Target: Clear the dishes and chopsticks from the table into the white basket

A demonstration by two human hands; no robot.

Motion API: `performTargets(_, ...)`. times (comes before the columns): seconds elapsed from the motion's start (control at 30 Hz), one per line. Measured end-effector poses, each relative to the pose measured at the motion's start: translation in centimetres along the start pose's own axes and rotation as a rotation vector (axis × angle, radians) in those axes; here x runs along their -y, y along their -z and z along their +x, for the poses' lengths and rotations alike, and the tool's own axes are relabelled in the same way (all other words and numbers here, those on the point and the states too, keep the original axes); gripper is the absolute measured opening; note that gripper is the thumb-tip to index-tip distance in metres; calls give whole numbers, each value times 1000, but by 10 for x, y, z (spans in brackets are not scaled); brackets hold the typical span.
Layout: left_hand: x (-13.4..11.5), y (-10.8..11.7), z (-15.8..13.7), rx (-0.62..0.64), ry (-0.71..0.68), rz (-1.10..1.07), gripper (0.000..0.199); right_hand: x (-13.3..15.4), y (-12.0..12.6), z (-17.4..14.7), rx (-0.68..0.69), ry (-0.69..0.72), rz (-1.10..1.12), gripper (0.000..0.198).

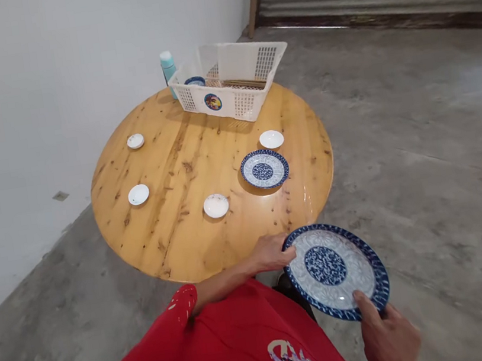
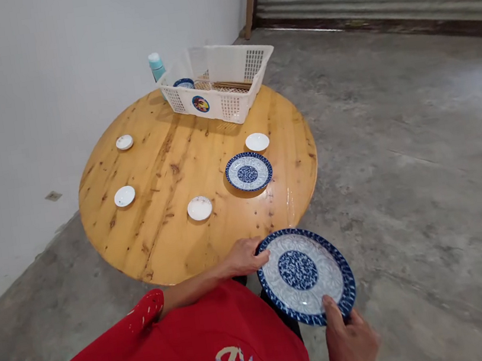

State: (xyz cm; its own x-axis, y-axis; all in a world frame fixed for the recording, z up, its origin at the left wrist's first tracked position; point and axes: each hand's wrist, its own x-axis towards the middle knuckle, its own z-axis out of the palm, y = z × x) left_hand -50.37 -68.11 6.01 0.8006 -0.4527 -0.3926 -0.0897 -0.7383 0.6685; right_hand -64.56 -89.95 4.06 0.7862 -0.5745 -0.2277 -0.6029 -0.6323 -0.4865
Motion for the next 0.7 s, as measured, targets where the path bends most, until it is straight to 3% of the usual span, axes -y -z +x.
performTargets(0.2, 4, 21, 34, -270, 196, -107, 26, 71, 10, 101, 103, 205, 116, 47)
performTargets(0.4, 1, 38, 83, -542, 371, -210, 19, 120, -9, 212, 273, 420, 220, 45)
performTargets(0.57, -9, 54, 119, -649, 499, -263, 20, 154, -28, 286, 407, 559, 240, 45)
performTargets(0.7, -12, 61, 139, -699, 585, -283, 22, 174, -46, 326, 496, 649, 217, 42)
